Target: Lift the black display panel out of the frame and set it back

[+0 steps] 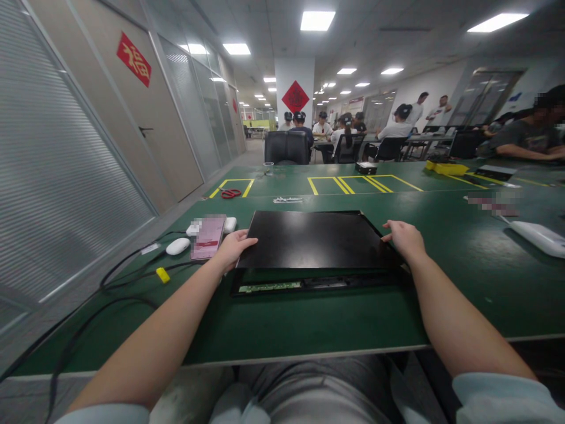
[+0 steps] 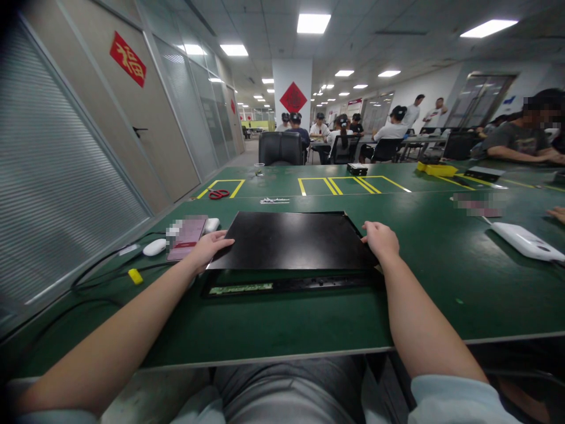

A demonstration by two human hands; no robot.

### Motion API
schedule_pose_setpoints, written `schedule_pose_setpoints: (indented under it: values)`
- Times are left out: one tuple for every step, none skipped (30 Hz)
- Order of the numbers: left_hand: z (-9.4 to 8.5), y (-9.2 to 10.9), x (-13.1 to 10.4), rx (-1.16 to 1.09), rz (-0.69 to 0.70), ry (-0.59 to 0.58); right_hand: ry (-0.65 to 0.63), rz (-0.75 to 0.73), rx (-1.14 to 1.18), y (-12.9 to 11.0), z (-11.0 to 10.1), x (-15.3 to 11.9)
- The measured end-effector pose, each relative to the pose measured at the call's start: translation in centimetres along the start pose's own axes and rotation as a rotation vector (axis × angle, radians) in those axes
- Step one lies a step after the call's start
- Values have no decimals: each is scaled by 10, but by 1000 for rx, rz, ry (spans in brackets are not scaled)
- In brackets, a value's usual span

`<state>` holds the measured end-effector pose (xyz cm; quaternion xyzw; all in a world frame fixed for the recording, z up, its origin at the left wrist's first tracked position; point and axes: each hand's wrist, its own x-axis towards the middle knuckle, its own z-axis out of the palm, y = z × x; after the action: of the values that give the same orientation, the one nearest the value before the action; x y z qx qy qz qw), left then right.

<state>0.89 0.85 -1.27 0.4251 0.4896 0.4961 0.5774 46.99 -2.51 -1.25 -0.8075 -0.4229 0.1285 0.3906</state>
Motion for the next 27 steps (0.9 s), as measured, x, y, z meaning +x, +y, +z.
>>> schedule_pose_setpoints:
  values:
    - [0, 0, 0, 4, 0, 1, 2, -8, -11, 0, 0, 0]
    - [0, 0, 0, 7, 2, 1, 4, -16, -25, -1, 0, 0]
    - [0, 0, 0, 10, 5, -1, 4, -20, -40, -1, 0, 0]
    - [0, 0, 0, 13, 7, -4, 3, -21, -56, -1, 0, 0]
    - [0, 0, 0, 16, 7, -7, 1, -20, -70, -1, 0, 0]
    - [-1, 0, 0, 19, 6, -10, -2, -17, -84, -2, 0, -1]
    - [-1, 0, 0, 22, 4, -13, -6, -13, -94, -2, 0, -1]
    - [-1, 0, 0, 25, 2, -15, -10, -10, -104, -2, 0, -1]
    - [0, 0, 0, 27, 1, -13, -15, -7, -112, -3, 0, -2]
    - [0, 0, 0, 29, 1, -9, -20, -5, -121, -3, 0, -2]
    - [0, 0, 0, 30, 0, -5, -22, -4, -130, -3, 0, -2]
    - [0, 1, 0, 33, 0, 0, -23, -6, -137, -3, 0, -2]
    - [0, 1, 0, 36, 2, 3, -23, -10, -143, -2, 0, -1]
    - [1, 1, 0, 39, 3, 4, -21, -16, -147, -1, 1, -1]
    - [1, 1, 0, 42, 3, 5, -15, -23, -148, 1, 1, 0]
    - [1, 1, 0, 43, 3, 3, -7, -29, -149, 2, 2, 1]
    - [1, 1, 0, 44, 2, 1, -1, -33, -149, 3, 2, 2]
    - [1, 0, 0, 44, 0, -1, 4, -34, -149, 5, 3, 2]
    - [0, 0, 0, 45, -2, -4, 5, -34, -151, 6, 3, 3]
    - [0, 0, 0, 46, -3, -5, 2, -32, -155, 7, 3, 3]
    - [-1, -1, 1, 48, -3, -8, -1, -31, -161, 7, 4, 3]
    - [-1, -2, 2, 53, -2, -10, -3, -30, -166, 7, 4, 3]
    - [-2, -3, 3, 59, 0, -13, -1, -29, -171, 6, 4, 2]
    - [-3, -3, 4, 63, 2, -16, 5, -28, -178, 6, 4, 2]
    - [-3, -4, 5, 66, 4, -17, 10, -28, -185, 5, 4, 1]
    - [-4, -5, 5, 67, 5, -18, 15, -28, -192, 4, 4, 1]
    - [-5, -5, 6, 66, 5, -18, 18, -29, -199, 4, 4, 1]
